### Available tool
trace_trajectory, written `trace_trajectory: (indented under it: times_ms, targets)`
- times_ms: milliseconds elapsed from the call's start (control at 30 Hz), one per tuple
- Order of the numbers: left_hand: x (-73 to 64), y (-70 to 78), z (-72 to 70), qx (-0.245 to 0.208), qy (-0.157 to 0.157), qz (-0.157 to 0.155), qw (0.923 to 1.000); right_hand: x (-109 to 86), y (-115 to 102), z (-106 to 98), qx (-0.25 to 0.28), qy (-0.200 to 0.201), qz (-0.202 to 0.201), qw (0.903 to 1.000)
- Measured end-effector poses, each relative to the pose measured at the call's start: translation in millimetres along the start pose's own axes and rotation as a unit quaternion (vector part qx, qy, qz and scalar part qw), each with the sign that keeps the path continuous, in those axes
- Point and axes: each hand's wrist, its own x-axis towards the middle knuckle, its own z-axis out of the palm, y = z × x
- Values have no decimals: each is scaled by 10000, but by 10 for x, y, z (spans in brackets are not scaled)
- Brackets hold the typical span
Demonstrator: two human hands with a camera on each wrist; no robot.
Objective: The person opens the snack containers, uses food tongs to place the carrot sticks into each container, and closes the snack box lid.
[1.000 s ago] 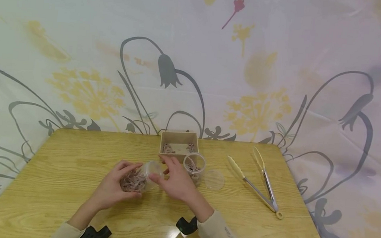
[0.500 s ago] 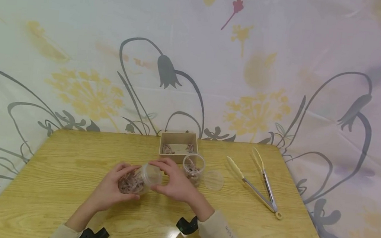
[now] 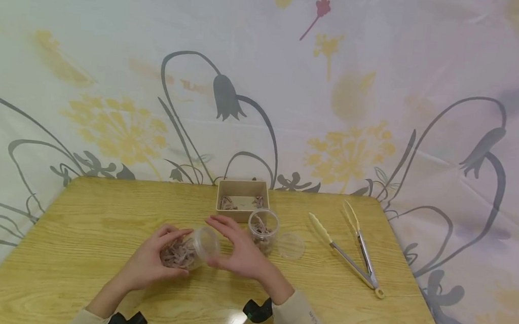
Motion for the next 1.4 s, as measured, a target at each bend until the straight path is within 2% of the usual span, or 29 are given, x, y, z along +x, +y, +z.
trace_trajectory:
  times_ms: [133, 233, 367, 500, 567, 667, 767, 900, 1100, 1300, 1400]
  targets:
    - [1, 11, -13, 5, -169, 50, 9998, -16, -8, -22, -182, -276, -232, 9992]
    - [0, 21, -10, 61, -203, 92, 9997, -20, -1, -14, -94, -305, -192, 9993]
    - [-3, 43, 2, 158, -154, 79, 9997, -21, 8, 12, 91, -67, 324, 9994]
    - [-7, 60, 17, 402, -151, 32, 9991, -21, 13, 33, -28, 126, 959, 9953]
    - [-8, 62, 23, 551, -155, 12, 9984, -17, 16, 38, -127, 80, 1073, 9941]
    - [-13, 57, 23, 648, -163, 0, 9978, -15, 14, 35, -223, -50, 920, 9955]
    - [-19, 49, 18, 583, -198, 11, 9981, -20, 27, 38, -246, -155, 526, 9982]
    - [-18, 41, 20, 562, -218, 34, 9982, -19, 34, 56, -280, -53, 245, 9993]
    - [-9, 64, 46, 923, 24, 82, 9957, 1, 46, 91, -270, 255, 168, 9992]
    - [-16, 88, 63, 1211, 168, -35, 9925, 25, 21, 99, -208, 337, 198, 9990]
    - [-9, 101, 65, 1282, 207, 3, 9915, 35, 2, 102, -106, 403, 278, 9987]
